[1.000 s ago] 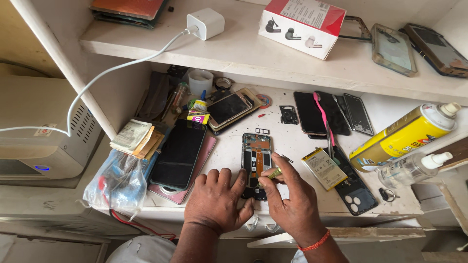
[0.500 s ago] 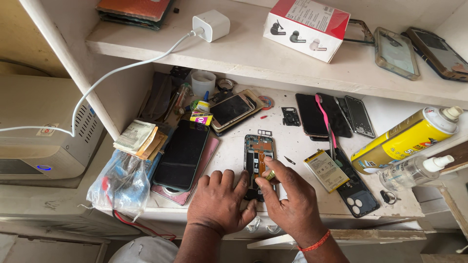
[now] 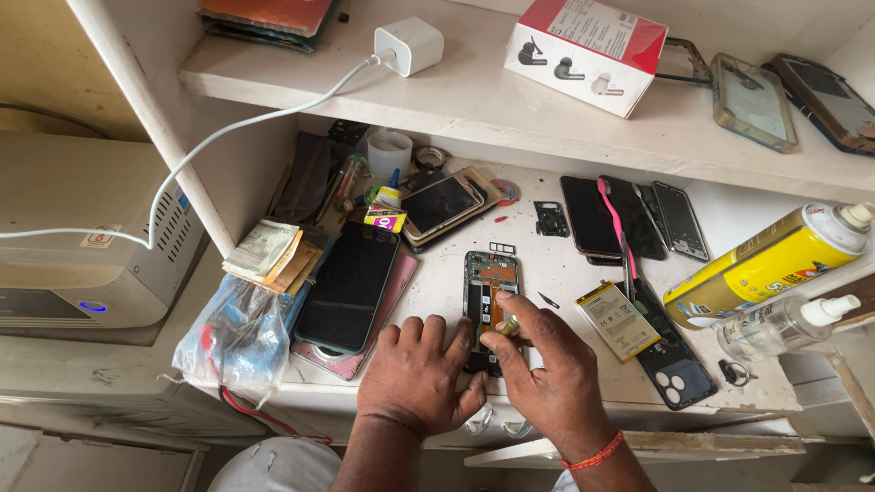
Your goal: The person removes the battery from a disassembled smartphone using a prying tool, then uses a screwdriver to loosen screws on the motherboard. The person then picks up a separate smartphone and wipes its screen with a cloth.
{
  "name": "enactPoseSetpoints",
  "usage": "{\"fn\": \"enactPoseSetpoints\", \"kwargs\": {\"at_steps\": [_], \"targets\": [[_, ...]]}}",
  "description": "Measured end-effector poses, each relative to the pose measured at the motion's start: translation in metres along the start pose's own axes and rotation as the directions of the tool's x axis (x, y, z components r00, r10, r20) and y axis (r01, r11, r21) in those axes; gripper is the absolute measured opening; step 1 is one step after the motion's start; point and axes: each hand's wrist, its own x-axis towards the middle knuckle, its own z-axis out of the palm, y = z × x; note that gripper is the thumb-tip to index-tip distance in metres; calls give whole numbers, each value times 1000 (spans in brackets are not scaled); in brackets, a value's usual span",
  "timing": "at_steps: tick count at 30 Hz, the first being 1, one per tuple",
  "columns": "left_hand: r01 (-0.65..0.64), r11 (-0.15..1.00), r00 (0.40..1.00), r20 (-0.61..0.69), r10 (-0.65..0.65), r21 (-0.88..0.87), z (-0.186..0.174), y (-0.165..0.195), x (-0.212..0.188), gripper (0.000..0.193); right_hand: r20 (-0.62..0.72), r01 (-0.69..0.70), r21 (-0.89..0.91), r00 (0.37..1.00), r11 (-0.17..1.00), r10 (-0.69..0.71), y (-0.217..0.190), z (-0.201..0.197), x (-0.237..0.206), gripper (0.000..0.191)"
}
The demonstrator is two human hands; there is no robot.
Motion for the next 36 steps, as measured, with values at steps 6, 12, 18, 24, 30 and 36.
{"fn": "enactPoseSetpoints", "kwargs": {"at_steps": [6, 12, 18, 24, 30, 36], "targets": [[-4, 1000, 1000, -5, 4, 10, -1, 0, 1, 69, 30, -18, 79, 999, 997, 16, 5, 0, -2, 52], [0, 1000, 1000, 7, 0, 12, -1, 0, 0, 68, 126, -150, 158, 983, 976, 131, 7, -3, -5, 57], [9, 1000, 999, 42, -10, 17, -2, -1, 1, 69, 132, -135, 203, 985, 970, 109, 4, -1, -7, 59], [21, 1000, 999, 49, -22, 21, -4, 0, 2, 69, 75, -75, 145, 995, 987, 64, 7, -2, -4, 63], [22, 999, 999, 46, -23, 34, -4, 1, 1, 66, 22, -173, 256, 985, 951, 174, 16, 0, -6, 56], [32, 999, 997, 75, -35, 39, -6, 1, 2, 68, 87, -133, 272, 990, 953, 113, 17, -7, -7, 57]]}}
